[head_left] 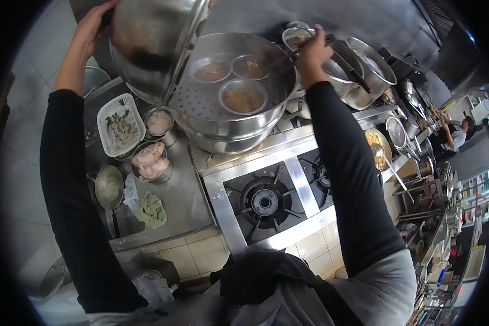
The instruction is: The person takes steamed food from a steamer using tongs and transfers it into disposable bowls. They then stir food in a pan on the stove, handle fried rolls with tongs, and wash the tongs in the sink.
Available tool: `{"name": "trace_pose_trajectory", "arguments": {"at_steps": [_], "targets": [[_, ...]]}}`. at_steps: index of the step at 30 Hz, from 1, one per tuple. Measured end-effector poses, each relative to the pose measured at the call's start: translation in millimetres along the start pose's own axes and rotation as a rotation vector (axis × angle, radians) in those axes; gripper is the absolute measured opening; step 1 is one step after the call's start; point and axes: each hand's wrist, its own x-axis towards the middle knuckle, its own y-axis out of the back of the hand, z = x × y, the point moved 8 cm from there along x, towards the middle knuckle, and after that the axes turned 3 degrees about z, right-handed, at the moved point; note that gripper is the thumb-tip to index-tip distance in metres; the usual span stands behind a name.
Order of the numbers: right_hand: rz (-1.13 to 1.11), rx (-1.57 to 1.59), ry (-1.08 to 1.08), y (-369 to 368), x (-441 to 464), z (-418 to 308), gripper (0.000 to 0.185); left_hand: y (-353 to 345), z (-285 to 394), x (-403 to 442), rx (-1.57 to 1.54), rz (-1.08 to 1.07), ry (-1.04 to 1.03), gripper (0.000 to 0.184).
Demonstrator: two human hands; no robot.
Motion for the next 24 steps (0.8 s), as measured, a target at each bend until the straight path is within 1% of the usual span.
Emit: {"name": "trace_pose_trajectory", "arguments": {"at_steps": [1, 2, 5, 6, 7, 10, 11, 14, 17, 20, 21, 24], "targets": [[-0.023, -0.04, 0.01, -3, -7, 7, 0.029, -3, 1, -4, -0.025, -0.001, -0.011, 0.035], [-0.038, -0.07, 0.002, -2, 1, 32, 0.032, -3, 7, -15, -0.047, 0.002, -0.027, 0.035], [0.086, -0.039, 0.015, 2, 12, 61, 0.036, -9, 26, -50, -0.144, 0.078, -0.047, 0.035], [0.144, -0.027, 0.035, 2, 13, 61, 0.038, -11, 28, -56, -0.183, 0.108, -0.048, 0.035], [0.201, -0.011, 0.057, 4, 15, 59, 0.039, -11, 25, -56, -0.186, 0.092, -0.04, 0.035], [0.184, 0.033, -0.147, 0, 18, 62, 0.05, -3, 20, -51, -0.188, 0.069, -0.041, 0.035], [0.211, 0.011, -0.133, 1, 17, 58, 0.051, -1, 18, -51, -0.185, 0.062, -0.039, 0.035], [0.158, 0.023, -0.142, -3, 23, 55, 0.049, -1, 20, -55, -0.177, 0.072, -0.031, 0.034], [0.231, -0.029, -0.215, -4, 10, 19, 0.058, 0, 17, -51, -0.191, 0.091, -0.019, 0.035], [0.296, 0.025, -0.19, 4, 41, -9, 0.055, -4, 7, -30, -0.169, 0.026, 0.011, 0.039], [0.248, 0.085, -0.195, 5, 45, -25, 0.049, -12, 5, -21, -0.156, -0.011, 0.021, 0.041], [0.189, 0.201, -0.244, 14, 43, -96, 0.046, -31, 27, -25, -0.13, 0.067, -0.016, 0.049]]}}
